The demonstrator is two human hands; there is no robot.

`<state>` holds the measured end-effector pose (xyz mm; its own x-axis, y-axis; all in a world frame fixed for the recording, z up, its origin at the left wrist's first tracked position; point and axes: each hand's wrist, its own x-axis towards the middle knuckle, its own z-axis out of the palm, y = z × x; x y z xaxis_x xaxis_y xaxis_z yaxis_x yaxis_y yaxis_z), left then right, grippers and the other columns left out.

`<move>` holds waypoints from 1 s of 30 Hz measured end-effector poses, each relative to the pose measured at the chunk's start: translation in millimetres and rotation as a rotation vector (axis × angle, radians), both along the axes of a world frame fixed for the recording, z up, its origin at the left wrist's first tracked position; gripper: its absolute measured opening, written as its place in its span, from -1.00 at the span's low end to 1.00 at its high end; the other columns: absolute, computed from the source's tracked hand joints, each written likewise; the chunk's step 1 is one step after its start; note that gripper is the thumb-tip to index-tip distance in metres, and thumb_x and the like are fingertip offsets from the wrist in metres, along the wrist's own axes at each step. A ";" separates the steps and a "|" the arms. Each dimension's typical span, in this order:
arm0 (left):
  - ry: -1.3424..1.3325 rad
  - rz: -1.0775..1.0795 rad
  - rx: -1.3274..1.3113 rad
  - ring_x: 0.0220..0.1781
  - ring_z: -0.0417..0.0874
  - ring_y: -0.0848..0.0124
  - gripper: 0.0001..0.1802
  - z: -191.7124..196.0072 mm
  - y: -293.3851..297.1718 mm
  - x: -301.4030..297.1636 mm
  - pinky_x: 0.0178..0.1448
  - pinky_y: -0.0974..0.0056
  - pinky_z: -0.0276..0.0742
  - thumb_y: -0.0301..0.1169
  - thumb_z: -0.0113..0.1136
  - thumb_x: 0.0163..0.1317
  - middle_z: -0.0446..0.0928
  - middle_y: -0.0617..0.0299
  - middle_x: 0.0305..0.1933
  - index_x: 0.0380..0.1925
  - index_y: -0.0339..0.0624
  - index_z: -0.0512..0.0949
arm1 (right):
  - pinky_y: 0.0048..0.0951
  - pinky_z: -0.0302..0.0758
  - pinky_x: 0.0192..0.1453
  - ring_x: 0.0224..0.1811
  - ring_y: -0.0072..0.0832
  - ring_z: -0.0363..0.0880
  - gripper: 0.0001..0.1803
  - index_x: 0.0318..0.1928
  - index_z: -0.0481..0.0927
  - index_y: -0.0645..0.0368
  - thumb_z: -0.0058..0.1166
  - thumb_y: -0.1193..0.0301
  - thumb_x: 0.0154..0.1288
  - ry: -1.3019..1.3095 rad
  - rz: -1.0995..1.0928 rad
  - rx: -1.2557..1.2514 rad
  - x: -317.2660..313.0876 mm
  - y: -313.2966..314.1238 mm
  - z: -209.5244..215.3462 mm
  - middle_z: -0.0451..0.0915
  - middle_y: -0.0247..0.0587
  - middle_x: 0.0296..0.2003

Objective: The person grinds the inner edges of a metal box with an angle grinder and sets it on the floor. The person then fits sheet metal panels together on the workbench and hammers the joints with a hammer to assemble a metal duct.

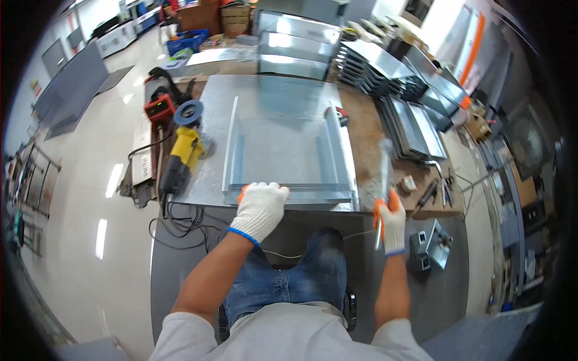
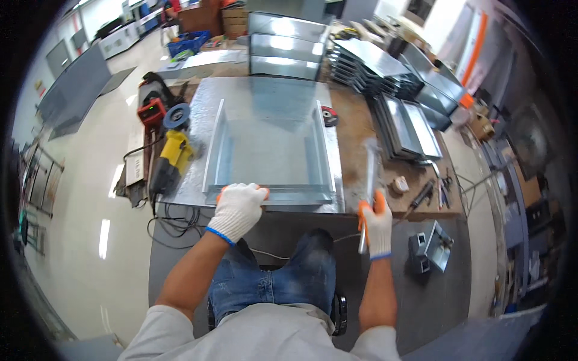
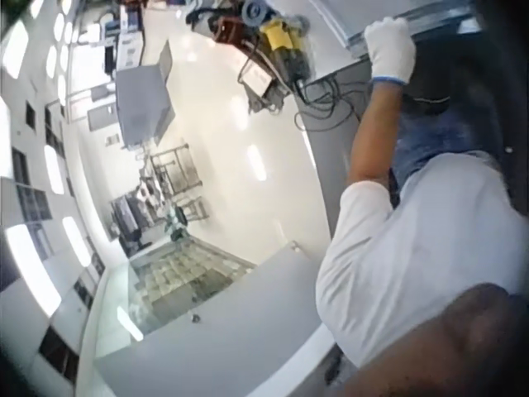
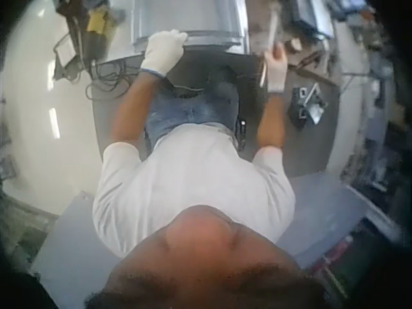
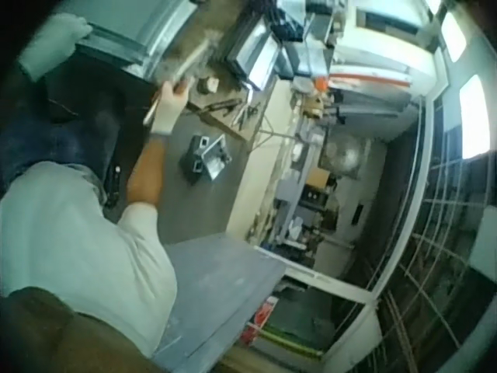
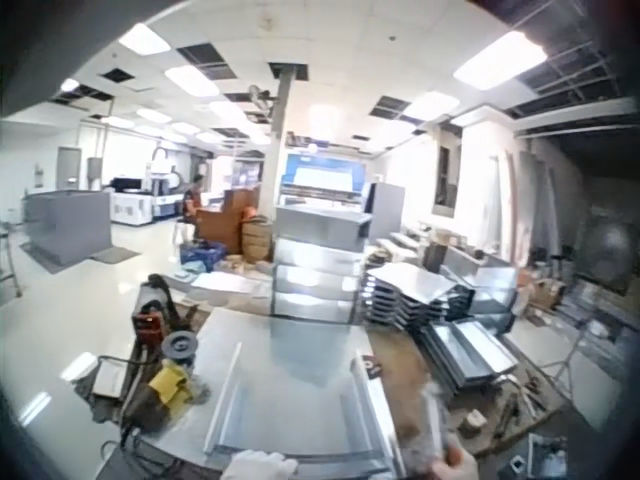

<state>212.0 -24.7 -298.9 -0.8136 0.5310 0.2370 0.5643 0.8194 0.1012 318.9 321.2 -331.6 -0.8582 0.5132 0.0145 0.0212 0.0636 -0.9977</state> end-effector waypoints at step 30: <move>-0.010 -0.050 0.008 -0.21 0.79 -0.02 -0.84 8.3 7.2 -5.2 -0.05 -0.01 0.66 -0.34 0.20 0.27 0.76 0.05 -0.22 -0.29 -0.11 0.71 | -0.40 0.31 -0.50 -0.61 -0.51 0.40 -0.85 -0.29 0.76 0.29 0.36 0.44 0.23 -0.219 0.089 -0.014 91.0 -140.1 -61.8 0.60 -0.30 -0.60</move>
<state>206.7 -17.5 -290.6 -0.7882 0.5694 0.2334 0.6037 0.7890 0.1138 409.9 181.1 -393.3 -0.8817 0.4345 -0.1839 0.2325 0.0610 -0.9707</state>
